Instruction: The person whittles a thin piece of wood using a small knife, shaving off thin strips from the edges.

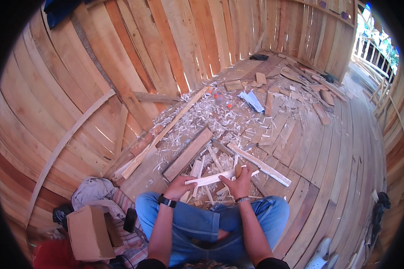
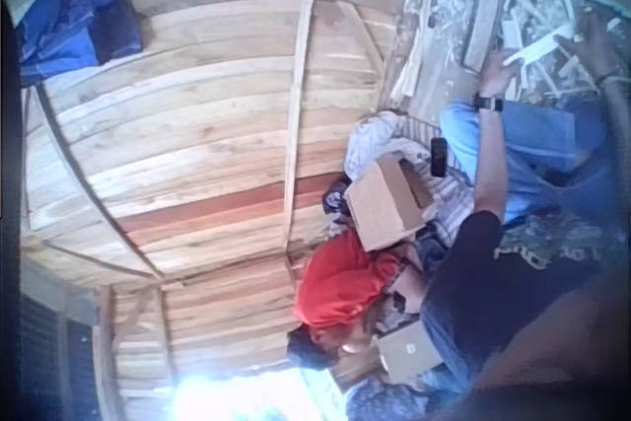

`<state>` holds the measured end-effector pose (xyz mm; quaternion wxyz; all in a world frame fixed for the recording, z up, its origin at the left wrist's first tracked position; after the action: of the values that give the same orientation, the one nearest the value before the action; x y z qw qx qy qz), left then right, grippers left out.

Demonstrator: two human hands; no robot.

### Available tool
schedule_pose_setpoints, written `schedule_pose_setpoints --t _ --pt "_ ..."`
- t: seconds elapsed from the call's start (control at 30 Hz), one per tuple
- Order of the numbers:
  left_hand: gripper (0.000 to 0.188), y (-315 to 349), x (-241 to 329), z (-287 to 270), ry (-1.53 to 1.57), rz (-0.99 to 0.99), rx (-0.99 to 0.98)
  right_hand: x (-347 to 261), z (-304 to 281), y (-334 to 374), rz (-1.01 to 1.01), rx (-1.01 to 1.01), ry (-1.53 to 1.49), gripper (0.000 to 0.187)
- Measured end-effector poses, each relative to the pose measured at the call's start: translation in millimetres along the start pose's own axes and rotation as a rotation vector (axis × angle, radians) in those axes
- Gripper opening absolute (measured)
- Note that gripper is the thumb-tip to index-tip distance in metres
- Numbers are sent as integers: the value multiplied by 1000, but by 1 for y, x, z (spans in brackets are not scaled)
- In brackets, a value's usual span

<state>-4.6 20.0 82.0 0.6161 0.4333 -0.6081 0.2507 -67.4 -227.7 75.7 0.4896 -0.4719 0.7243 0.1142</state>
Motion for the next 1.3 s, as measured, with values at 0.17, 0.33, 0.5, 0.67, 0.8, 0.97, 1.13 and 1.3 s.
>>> schedule_pose_setpoints --t 0.17,0.33,0.5,0.67,0.8,0.97,1.13,1.3 --pt "40 -8 -18 6 -208 230 663 -5 11 6 -42 56 39 78" --pt "80 8 33 70 -347 160 1013 -18 5 12 -9 96 30 75" --pt "112 7 39 95 -515 282 1166 -22 1 11 -54 214 2 75" --pt "117 7 48 104 -527 285 1175 -26 -4 15 14 201 -25 74" --pt "115 8 52 109 -520 281 1134 -29 -4 16 51 203 -46 73" --pt "111 3 43 110 -555 245 1103 -24 -3 16 63 182 3 69" --pt "91 -5 19 94 -503 86 1066 -14 12 14 105 62 37 66" --pt "85 -27 -41 74 -493 -108 1028 21 37 5 76 51 0 55"
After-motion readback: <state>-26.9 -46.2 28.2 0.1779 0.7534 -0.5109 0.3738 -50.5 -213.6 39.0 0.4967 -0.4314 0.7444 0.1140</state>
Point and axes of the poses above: each hand's wrist, its own y-axis away from the middle knuckle, its own z-axis out of the palm, x = y × z, the point moved 2 cm from there along -y, towards the middle knuckle, and after that the axes turned 1 degree about -z, right-handed, at the moved point
